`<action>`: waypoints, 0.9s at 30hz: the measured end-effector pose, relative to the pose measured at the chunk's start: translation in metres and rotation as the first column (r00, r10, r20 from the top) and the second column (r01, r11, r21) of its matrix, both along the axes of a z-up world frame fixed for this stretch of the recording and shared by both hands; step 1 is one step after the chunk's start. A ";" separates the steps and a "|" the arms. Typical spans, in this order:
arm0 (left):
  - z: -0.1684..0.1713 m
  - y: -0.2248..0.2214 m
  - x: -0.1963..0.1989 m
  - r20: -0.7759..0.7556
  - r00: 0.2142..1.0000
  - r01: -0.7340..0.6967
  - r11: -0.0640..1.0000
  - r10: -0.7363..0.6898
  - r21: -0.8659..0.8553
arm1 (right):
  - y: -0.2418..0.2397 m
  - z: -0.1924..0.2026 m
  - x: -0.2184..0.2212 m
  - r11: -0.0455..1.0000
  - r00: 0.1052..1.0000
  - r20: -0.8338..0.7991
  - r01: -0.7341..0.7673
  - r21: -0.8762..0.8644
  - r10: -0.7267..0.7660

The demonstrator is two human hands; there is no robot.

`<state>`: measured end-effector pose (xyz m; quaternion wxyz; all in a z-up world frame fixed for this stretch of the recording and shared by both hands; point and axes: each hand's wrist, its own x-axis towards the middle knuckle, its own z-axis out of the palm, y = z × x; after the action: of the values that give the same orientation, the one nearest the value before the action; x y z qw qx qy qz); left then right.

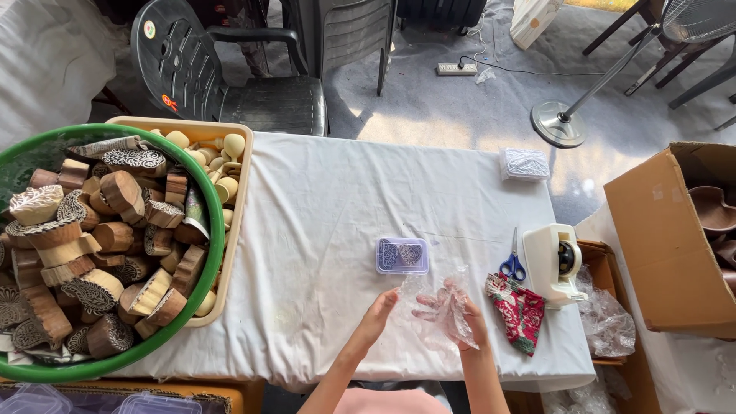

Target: Wrapping a small plastic container in bubble wrap and securing it with tape.

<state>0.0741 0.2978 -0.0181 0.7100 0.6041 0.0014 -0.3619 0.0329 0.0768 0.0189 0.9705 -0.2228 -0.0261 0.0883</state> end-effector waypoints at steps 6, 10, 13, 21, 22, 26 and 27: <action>-0.006 -0.001 0.001 0.036 0.987 -0.144 0.961 0.156 -0.236 | -0.007 -0.008 -0.010 0.982 0.981 0.180 -0.103 0.158 0.073; -0.043 0.023 0.023 -0.107 0.917 -0.397 0.852 0.384 -0.343 | -0.021 0.004 -0.021 0.971 0.976 0.219 -0.053 0.234 0.001; -0.002 0.049 0.036 -0.349 0.827 -0.554 0.745 0.440 -0.372 | -0.048 -0.026 -0.031 0.965 0.987 0.037 0.147 0.219 -0.158; 0.040 0.051 0.050 0.027 0.943 -0.332 0.934 0.332 0.131 | -0.036 -0.015 -0.023 0.380 0.613 -0.164 0.241 -0.893 -0.773; 0.066 0.046 0.050 0.026 0.944 -0.331 0.935 0.330 0.132 | -0.025 0.000 -0.021 0.381 0.611 -0.165 0.241 -0.893 -0.774; 0.124 0.025 0.045 0.333 0.931 -0.278 0.880 0.148 0.385 | 0.038 0.069 -0.009 -0.354 0.758 0.528 0.407 -0.842 -0.383; 0.128 0.020 0.045 0.388 0.917 -0.262 0.874 0.093 0.410 | 0.058 0.090 -0.003 -0.358 0.794 0.580 0.496 -0.791 -0.182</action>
<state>0.1192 0.3176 0.1097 0.5683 0.8053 0.0136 -0.1683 0.0302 0.1353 0.1088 0.3942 -0.8844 0.0214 -0.2490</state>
